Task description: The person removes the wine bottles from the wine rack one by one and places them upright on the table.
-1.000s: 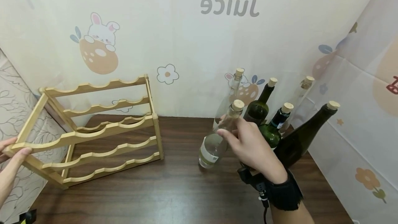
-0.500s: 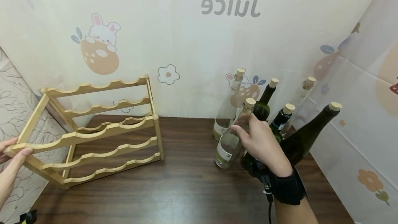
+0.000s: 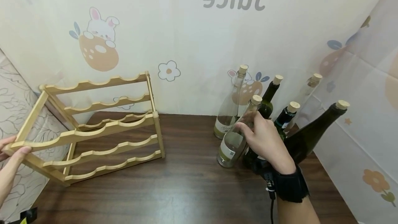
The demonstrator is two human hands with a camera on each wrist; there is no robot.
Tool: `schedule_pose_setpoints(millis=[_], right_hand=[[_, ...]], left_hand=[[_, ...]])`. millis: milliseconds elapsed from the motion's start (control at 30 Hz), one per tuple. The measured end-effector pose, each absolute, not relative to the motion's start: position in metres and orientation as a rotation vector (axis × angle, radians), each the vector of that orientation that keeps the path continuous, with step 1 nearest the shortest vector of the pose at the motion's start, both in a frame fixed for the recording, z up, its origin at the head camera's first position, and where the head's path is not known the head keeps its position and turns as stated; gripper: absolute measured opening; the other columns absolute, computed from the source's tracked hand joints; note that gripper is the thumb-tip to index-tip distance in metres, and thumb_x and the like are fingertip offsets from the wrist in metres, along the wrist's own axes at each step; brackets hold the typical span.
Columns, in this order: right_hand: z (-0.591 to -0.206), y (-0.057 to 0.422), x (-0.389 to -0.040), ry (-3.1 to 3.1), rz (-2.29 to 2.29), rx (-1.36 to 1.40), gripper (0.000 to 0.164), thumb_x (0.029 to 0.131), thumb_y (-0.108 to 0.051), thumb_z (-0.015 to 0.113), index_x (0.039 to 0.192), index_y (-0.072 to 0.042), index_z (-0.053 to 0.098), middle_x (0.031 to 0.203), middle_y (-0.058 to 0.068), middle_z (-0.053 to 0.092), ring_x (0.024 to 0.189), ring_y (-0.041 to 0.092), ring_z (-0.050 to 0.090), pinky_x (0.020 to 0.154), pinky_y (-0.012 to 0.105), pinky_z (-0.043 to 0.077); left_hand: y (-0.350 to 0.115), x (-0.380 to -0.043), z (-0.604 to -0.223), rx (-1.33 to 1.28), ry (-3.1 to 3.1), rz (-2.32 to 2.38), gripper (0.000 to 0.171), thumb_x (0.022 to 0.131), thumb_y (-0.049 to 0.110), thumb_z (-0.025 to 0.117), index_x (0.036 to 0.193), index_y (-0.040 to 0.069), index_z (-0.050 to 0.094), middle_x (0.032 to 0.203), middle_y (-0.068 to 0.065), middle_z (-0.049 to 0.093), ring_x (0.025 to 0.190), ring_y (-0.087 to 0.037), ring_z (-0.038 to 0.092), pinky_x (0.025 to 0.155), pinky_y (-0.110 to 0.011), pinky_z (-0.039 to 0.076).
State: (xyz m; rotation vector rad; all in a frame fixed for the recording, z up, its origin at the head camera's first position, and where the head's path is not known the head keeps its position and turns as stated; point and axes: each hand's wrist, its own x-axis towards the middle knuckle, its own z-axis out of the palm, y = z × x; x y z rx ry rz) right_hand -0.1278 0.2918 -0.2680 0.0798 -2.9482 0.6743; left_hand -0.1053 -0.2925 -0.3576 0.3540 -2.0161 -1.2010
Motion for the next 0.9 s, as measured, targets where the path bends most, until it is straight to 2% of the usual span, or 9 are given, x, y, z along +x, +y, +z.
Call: schedule_pose_setpoints(millis=[33,133,267,300,567,733,767,900], right_hand=[[-0.2673,0.2923,-0.1283,-2.952,0.676,0.068,0.039,0.111,-0.043,0.053,0.133,-0.011,0.062,0.113,0.013,0.07,0.081,0.023,0.062,0.074,0.039,0.045],[-0.2665,0.2925,-0.1291,-2.96,0.69,0.04,0.043,0.111,-0.044,0.053,0.137,-0.01,0.059,0.119,0.016,0.069,0.087,0.028,0.066,0.077,0.042,0.049],[-0.2671,0.2912,-0.1284,-2.936,0.709,0.041,0.049,0.111,-0.045,0.052,0.142,-0.008,0.052,0.132,0.02,0.064,0.115,0.041,0.065,0.095,0.054,0.052],[-0.2675,0.291,-0.1283,-2.93,0.715,0.041,0.051,0.111,-0.046,0.052,0.143,-0.007,0.051,0.132,0.022,0.064,0.116,0.042,0.065,0.095,0.056,0.052],[-0.27,0.2884,-0.1289,-2.95,0.688,0.039,0.052,0.111,-0.046,0.051,0.144,-0.007,0.049,0.132,0.021,0.063,0.111,0.038,0.064,0.092,0.053,0.05],[-0.2701,0.2867,-0.1304,-2.961,0.68,0.023,0.049,0.112,-0.042,0.052,0.145,-0.006,0.049,0.134,0.021,0.061,0.111,0.039,0.064,0.092,0.052,0.05],[-0.2703,0.2865,-0.1305,-2.964,0.681,0.015,0.05,0.112,-0.042,0.052,0.145,-0.006,0.049,0.134,0.021,0.061,0.111,0.039,0.064,0.092,0.052,0.05],[-0.2724,0.2866,-0.1291,-2.971,0.689,-0.019,0.055,0.111,-0.046,0.05,0.149,-0.005,0.046,0.136,0.022,0.06,0.113,0.04,0.063,0.093,0.053,0.05]], left_hand=[[-0.2923,-0.1053,-0.3572,0.351,-2.016,-1.198,0.043,0.092,0.004,0.08,0.134,0.011,0.073,0.107,0.036,0.064,0.092,0.025,0.056,0.066,0.003,0.045],[-0.2911,-0.1058,-0.3549,0.339,-2.017,-1.191,0.043,0.093,0.004,0.08,0.135,0.009,0.072,0.102,0.04,0.06,0.091,0.024,0.056,0.066,0.004,0.045],[-0.2895,-0.1056,-0.3518,0.331,-2.02,-1.19,0.043,0.093,0.004,0.08,0.135,0.008,0.072,0.098,0.042,0.058,0.089,0.025,0.057,0.065,0.004,0.045],[-0.2896,-0.1055,-0.3514,0.336,-2.023,-1.193,0.043,0.093,0.005,0.079,0.135,0.009,0.072,0.098,0.042,0.058,0.089,0.025,0.057,0.065,0.003,0.045],[-0.2914,-0.1054,-0.353,0.309,-2.01,-1.187,0.043,0.092,0.004,0.081,0.133,0.009,0.074,0.1,0.042,0.06,0.09,0.025,0.058,0.064,0.004,0.044],[-0.2917,-0.1037,-0.3534,0.321,-2.042,-1.139,0.043,0.093,0.008,0.081,0.135,0.013,0.073,0.098,0.045,0.058,0.087,0.029,0.055,0.063,0.004,0.042],[-0.2915,-0.1032,-0.3534,0.315,-2.048,-1.121,0.043,0.093,0.008,0.081,0.135,0.013,0.074,0.098,0.046,0.057,0.085,0.03,0.054,0.059,0.004,0.04],[-0.2904,-0.1017,-0.3533,0.259,-2.07,-1.056,0.043,0.093,0.008,0.081,0.135,0.011,0.073,0.097,0.051,0.053,0.084,0.034,0.052,0.062,0.006,0.04]])
